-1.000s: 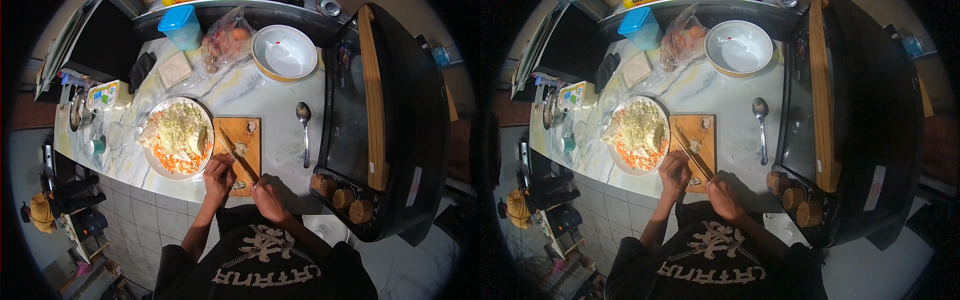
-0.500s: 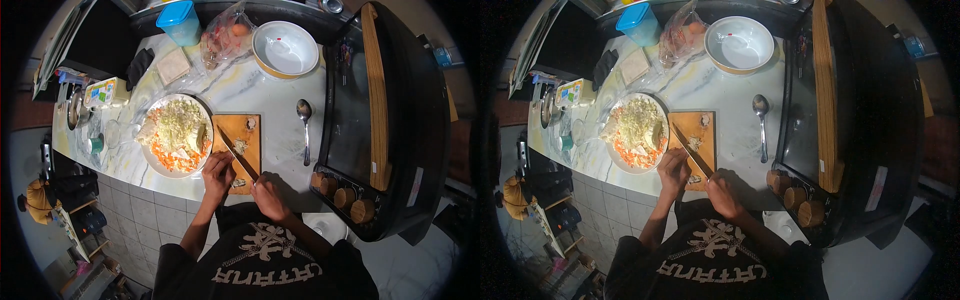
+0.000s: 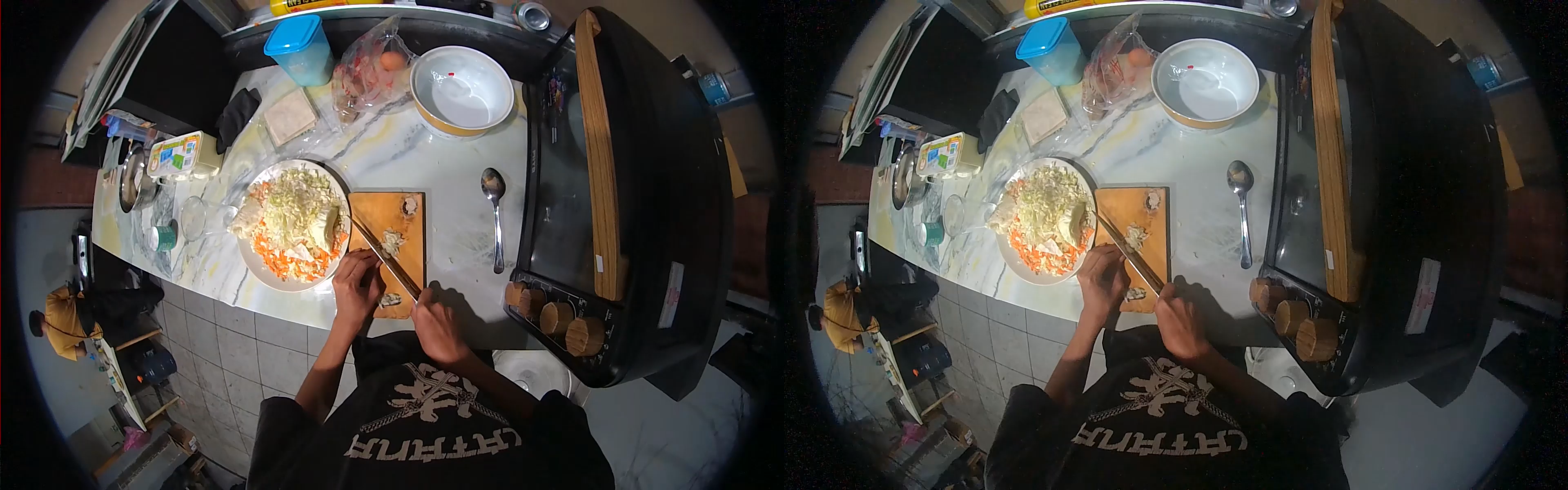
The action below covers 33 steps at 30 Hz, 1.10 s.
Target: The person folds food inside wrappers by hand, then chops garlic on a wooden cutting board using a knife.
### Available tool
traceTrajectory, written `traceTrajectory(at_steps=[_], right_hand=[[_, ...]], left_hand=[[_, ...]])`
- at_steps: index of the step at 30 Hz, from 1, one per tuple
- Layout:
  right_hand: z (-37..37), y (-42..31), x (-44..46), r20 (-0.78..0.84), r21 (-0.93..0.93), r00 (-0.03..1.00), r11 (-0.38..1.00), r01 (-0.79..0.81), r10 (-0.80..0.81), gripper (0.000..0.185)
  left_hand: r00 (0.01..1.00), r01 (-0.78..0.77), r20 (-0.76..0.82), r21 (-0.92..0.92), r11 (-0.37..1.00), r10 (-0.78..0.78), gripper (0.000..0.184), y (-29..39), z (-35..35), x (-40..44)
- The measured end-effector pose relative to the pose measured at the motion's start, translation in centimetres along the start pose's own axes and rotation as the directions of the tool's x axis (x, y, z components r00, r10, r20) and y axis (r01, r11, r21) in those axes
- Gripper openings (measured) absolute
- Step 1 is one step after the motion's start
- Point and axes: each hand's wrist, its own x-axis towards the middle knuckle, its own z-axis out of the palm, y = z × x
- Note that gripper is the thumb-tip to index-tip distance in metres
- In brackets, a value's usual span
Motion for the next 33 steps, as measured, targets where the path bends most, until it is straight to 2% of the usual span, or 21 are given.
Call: traceTrajectory(at_steps=[2, 5, 7, 8, 10, 13, 18, 23, 27, 33], right_hand=[[1.2, 0.8, 0.2, -0.140, 0.019, 0.989, 0.998, 0.054, -0.051, 0.023], [0.4, 0.6, 0.0, -0.138, 0.061, 0.986, 0.993, 0.106, -0.096, 0.022], [0.6, 0.8, 0.2, -0.153, 0.060, 0.982, 0.991, 0.120, -0.110, 0.022], [0.8, 0.8, 0.2, -0.163, 0.068, 0.980, 0.990, 0.126, -0.113, 0.022], [0.9, 0.8, 0.3, -0.169, 0.056, 0.979, 0.990, 0.128, -0.117, 0.022], [1.5, 0.9, 0.4, -0.189, 0.036, 0.975, 0.992, 0.123, -0.114, 0.023], [0.8, 0.4, 0.2, -0.189, 0.090, 0.978, 0.990, 0.112, -0.093, 0.022], [0.1, 0.1, 0.1, -0.228, 0.057, 0.960, 0.981, 0.183, -0.165, 0.016], [1.2, 0.7, 0.2, -0.254, 0.129, 0.961, 0.981, 0.142, -0.106, 0.021], [0.7, 0.6, 0.4, -0.205, 0.105, 0.972, 0.985, 0.139, -0.115, 0.022]], left_hand=[[1.000, -0.001, -0.016, -0.006, 1.000, 0.001, 0.015, -0.1, 0.0, -0.1], [1.000, -0.012, -0.016, 0.010, 1.000, 0.012, 0.022, 0.3, 0.0, -0.4], [0.986, 0.165, -0.011, -0.024, 0.986, -0.165, 0.029, 0.6, 0.2, -0.6], [0.987, 0.160, -0.019, -0.025, 0.987, -0.161, 0.029, 0.5, 0.1, -0.6], [1.000, 0.002, 0.020, 0.046, 0.999, -0.003, 0.031, 0.3, -0.1, -0.4], [0.994, -0.055, 0.096, 0.107, 0.993, 0.045, 0.031, 0.9, -0.6, 0.1], [0.991, -0.042, 0.129, 0.143, 0.989, 0.023, 0.035, 1.1, -0.7, 0.2], [0.985, -0.012, 0.171, 0.169, 0.986, -0.017, 0.039, 1.4, -0.7, 0.3], [0.977, 0.002, 0.208, 0.228, 0.974, -0.051, 0.040, 1.6, -0.8, 0.4], [0.980, 0.015, 0.189, 0.222, 0.975, -0.058, 0.045, 1.4, -0.4, 0.2]])
